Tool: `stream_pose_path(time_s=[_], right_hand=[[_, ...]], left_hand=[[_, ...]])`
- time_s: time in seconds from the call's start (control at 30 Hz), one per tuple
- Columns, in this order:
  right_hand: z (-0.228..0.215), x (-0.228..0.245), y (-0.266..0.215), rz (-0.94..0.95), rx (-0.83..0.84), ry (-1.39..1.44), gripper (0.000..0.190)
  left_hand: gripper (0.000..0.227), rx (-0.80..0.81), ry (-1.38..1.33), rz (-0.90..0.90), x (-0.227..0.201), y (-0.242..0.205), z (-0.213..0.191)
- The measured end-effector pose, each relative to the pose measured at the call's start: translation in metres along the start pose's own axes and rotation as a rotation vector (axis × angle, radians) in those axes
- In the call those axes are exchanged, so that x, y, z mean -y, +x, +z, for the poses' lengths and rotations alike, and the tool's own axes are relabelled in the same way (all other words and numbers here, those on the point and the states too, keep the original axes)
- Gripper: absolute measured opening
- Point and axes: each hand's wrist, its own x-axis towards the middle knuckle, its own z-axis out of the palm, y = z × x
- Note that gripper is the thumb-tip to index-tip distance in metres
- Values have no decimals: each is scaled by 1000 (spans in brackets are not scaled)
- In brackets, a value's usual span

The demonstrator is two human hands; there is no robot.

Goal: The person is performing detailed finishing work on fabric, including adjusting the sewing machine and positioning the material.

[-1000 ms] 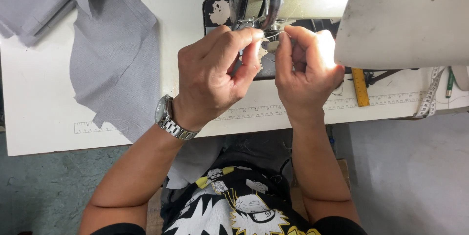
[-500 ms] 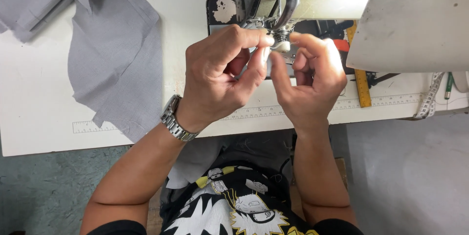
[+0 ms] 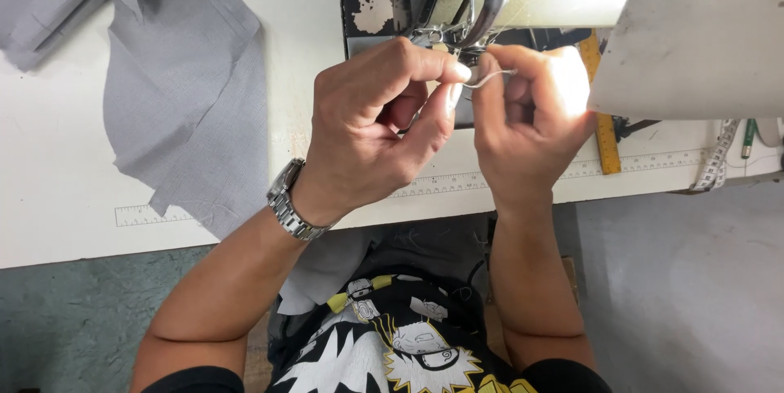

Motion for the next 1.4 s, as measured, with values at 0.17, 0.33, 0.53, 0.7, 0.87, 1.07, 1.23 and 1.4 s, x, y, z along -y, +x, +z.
stream_pose_path(time_s=[0.17,0.33,0.53,0.7,0.87,1.07,1.23,1.4], right_hand=[[9,-5,-5,191,3,141,6],[9,1,0,-61,-56,-38,5],[16,-5,-29,-244,12,-170,8],[38,-33,-49,-305,-59,-237,8],[49,-50,-45,-334,-96,-271,34],[50,-48,-42,-324,-83,-218,18],[32,-18,-63,-179,-46,20,22],[17,-11,-52,-90,-109,33,11]], left_hand=[[16,-19,-6,-11,-3,1,-1],[15,-21,-11,-23,-3,-3,0],[14,-26,20,-48,3,-8,-6],[9,1,48,-47,9,-10,-10],[15,105,71,-26,12,-12,-13],[20,99,67,-22,13,-12,-20],[18,86,87,-2,8,-15,-27],[19,58,92,15,-3,-8,-22]])
